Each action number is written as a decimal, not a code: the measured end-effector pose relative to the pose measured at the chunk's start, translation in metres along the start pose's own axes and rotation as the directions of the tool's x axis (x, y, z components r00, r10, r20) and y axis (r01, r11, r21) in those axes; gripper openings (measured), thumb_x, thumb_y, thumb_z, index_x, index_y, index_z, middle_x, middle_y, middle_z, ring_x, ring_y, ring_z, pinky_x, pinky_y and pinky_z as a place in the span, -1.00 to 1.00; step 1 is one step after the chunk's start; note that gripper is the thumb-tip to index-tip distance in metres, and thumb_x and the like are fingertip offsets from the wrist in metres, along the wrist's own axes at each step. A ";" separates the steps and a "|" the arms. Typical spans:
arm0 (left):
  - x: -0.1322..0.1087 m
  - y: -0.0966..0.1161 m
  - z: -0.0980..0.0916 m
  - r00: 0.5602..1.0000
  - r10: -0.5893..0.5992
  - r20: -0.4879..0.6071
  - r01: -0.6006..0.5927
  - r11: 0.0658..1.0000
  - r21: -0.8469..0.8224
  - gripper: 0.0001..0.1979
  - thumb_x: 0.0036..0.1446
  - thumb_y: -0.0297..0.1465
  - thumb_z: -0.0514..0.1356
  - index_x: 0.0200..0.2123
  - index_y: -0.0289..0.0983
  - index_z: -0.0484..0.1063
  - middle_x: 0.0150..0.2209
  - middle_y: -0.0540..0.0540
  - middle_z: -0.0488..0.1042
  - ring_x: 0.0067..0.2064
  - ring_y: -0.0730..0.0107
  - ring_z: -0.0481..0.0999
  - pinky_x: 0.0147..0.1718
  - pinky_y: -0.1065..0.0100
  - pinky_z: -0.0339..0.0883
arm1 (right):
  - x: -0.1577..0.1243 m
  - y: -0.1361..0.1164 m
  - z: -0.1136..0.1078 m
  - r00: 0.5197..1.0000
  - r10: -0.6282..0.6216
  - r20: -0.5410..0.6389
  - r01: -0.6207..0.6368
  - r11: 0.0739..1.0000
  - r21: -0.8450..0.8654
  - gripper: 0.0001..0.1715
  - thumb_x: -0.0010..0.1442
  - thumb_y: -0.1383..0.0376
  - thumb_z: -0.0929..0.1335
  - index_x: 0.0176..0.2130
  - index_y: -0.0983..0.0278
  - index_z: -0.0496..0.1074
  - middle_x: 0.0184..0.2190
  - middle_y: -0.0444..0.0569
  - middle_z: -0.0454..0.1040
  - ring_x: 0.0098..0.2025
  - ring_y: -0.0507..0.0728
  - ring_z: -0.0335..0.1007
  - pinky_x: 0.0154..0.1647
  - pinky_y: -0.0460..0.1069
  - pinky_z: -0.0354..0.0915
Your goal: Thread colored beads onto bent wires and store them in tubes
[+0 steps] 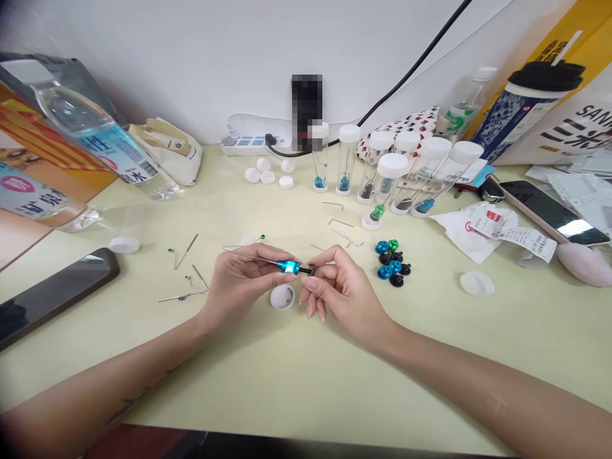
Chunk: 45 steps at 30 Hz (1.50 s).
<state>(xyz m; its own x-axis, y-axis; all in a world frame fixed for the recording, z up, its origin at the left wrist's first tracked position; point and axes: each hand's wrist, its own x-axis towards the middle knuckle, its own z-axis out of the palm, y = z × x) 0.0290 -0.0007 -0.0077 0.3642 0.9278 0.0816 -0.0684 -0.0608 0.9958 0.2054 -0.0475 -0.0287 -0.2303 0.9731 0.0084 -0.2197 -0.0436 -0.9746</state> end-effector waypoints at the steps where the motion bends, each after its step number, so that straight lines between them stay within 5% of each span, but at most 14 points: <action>1: 0.000 0.000 0.000 1.000 0.002 0.003 -0.002 1.000 -0.005 -0.84 -0.12 -0.54 0.39 -0.38 -0.32 0.55 -0.35 -0.05 0.58 -0.29 0.40 0.60 -0.25 0.44 0.53 | 0.000 0.000 -0.001 1.000 0.010 0.020 -0.010 1.000 0.010 -0.87 0.29 0.25 0.30 -0.20 0.23 0.22 -0.49 -0.14 0.50 -0.57 -0.03 0.40 -0.63 -0.17 0.25; 19: -0.004 0.001 0.002 0.996 -0.070 0.059 0.075 0.994 -0.081 -0.82 -0.13 -0.50 0.40 -0.37 -0.32 0.54 -0.32 -0.11 0.59 -0.29 0.26 0.60 -0.26 0.28 0.52 | 0.001 -0.002 -0.004 0.977 0.207 0.044 -0.204 0.977 -0.057 -0.46 0.28 -0.04 0.20 -0.36 0.35 0.42 -0.67 -0.09 0.44 -0.74 -0.07 0.26 -0.78 -0.20 0.07; 27: 0.000 -0.002 0.003 0.985 -0.172 0.022 0.173 0.971 -0.164 -0.77 -0.18 -0.45 0.43 -0.39 -0.31 0.51 -0.36 -0.08 0.60 -0.31 0.27 0.60 -0.22 0.25 0.50 | 0.000 -0.001 -0.004 0.990 0.138 0.015 -0.137 0.990 -0.041 -0.49 0.30 -0.04 0.17 -0.23 0.33 0.39 -0.60 -0.09 0.44 -0.68 -0.03 0.31 -0.74 -0.16 0.12; 35: 0.002 -0.002 0.002 0.985 -0.171 -0.023 0.165 0.972 -0.169 -0.77 -0.16 -0.43 0.42 -0.37 -0.30 0.52 -0.31 -0.08 0.60 -0.27 0.34 0.59 -0.20 0.32 0.48 | 0.001 -0.002 -0.001 0.989 -0.079 -0.123 0.064 0.991 -0.116 -0.69 0.13 0.22 0.44 -0.15 0.22 0.34 -0.40 -0.14 0.43 -0.37 0.01 0.41 -0.35 -0.09 0.35; 41: 0.002 -0.002 0.002 0.988 -0.150 -0.023 0.146 0.979 -0.142 -0.79 -0.17 -0.46 0.42 -0.40 -0.29 0.52 -0.33 -0.07 0.60 -0.26 0.34 0.59 -0.19 0.33 0.48 | -0.001 -0.001 -0.001 0.996 -0.035 -0.086 0.025 0.992 -0.120 -0.78 0.21 0.17 0.36 -0.22 0.27 0.38 -0.46 -0.09 0.47 -0.47 0.02 0.40 -0.51 -0.09 0.32; 45: 0.001 -0.001 0.002 0.990 -0.143 -0.010 0.141 0.981 -0.132 -0.78 -0.17 -0.43 0.42 -0.38 -0.30 0.52 -0.32 -0.09 0.60 -0.26 0.30 0.60 -0.18 0.29 0.49 | -0.001 -0.002 -0.002 1.000 0.018 -0.017 -0.020 0.992 -0.128 -0.65 0.31 0.10 0.24 -0.33 0.31 0.38 -0.48 -0.05 0.48 -0.53 0.00 0.38 -0.57 -0.11 0.27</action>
<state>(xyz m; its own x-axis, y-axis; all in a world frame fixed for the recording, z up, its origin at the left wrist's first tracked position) 0.0312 -0.0007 -0.0091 0.3612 0.9304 -0.0622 -0.1386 0.1196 0.9831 0.2079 -0.0476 -0.0276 -0.2181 0.9758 -0.0125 -0.0922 -0.0334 -0.9952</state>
